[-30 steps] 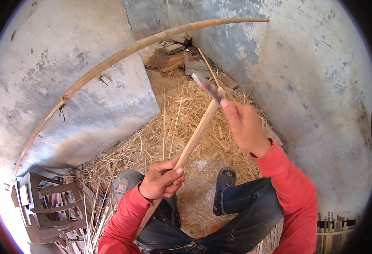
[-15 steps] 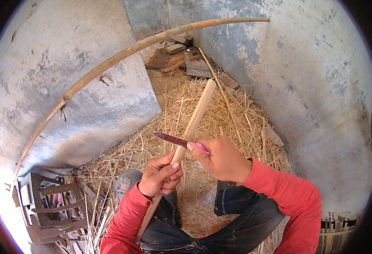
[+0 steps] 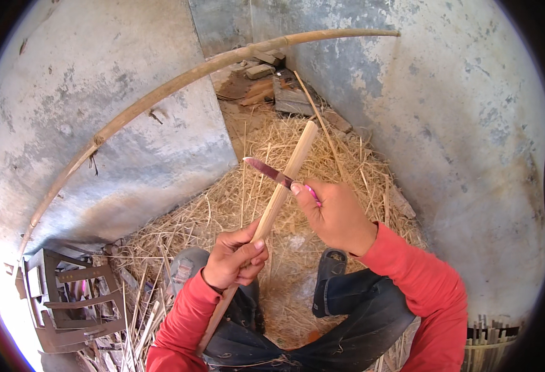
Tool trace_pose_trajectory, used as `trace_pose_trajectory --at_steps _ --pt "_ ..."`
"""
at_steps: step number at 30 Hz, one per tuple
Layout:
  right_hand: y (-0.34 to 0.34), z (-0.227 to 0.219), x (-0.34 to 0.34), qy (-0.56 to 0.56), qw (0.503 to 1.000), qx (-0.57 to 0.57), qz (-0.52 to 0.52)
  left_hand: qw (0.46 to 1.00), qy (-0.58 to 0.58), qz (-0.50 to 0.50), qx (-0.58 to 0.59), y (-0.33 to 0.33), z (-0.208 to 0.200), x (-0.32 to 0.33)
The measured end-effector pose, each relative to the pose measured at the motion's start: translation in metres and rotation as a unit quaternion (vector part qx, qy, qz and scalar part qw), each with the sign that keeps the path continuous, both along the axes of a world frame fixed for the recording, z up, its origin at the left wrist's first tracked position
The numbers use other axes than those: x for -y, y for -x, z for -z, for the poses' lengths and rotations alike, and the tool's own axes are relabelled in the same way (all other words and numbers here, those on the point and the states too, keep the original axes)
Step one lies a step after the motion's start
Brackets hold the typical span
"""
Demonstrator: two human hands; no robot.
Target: The person whittles and shapes a long thin piece of wood using a small knife, shaving off thin layers to smooth and taper the surface.
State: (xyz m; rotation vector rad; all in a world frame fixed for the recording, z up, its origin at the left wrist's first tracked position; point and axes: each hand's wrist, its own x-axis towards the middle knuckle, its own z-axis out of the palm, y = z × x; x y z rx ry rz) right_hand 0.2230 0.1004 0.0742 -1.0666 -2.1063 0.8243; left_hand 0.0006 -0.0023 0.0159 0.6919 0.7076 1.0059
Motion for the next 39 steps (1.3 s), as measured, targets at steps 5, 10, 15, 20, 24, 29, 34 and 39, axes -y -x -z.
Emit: trace_pose_trajectory --at_steps 5,10,15,20,24,29,34,39 --pt "-0.005 -0.001 -0.008 -0.022 0.999 -0.023 -0.006 0.999 0.013 -0.01 -0.033 -0.002 0.0 -0.001" --pt "-0.022 -0.006 -0.033 -0.072 0.994 -0.018 0.082 0.999 0.003 0.028 0.024 -0.002 0.0 -0.001" --pt "-0.004 0.002 -0.003 -0.004 1.0 0.007 0.017 1.0 0.022 0.0 0.008 -0.003 -0.004 0.0" --pt "0.005 0.016 0.017 0.01 0.998 0.014 -0.062 1.0 0.015 -0.017 -0.014 -0.002 0.0 -0.004" --pt "0.002 0.003 0.003 0.007 1.0 -0.009 -0.002 1.0 0.007 -0.006 -0.002 0.001 -0.001 -0.003" --pt "-0.021 -0.012 -0.031 -0.09 0.99 -0.038 0.107 0.999 0.007 0.027 0.036 0.002 -0.003 -0.002" --pt "-0.019 -0.012 -0.034 -0.114 0.987 -0.018 0.107 0.999 0.004 0.029 0.019 -0.001 -0.002 -0.003" --pt "-0.01 -0.005 -0.02 -0.068 0.995 0.032 0.067 1.0 0.013 0.004 -0.005 0.0 0.002 -0.001"
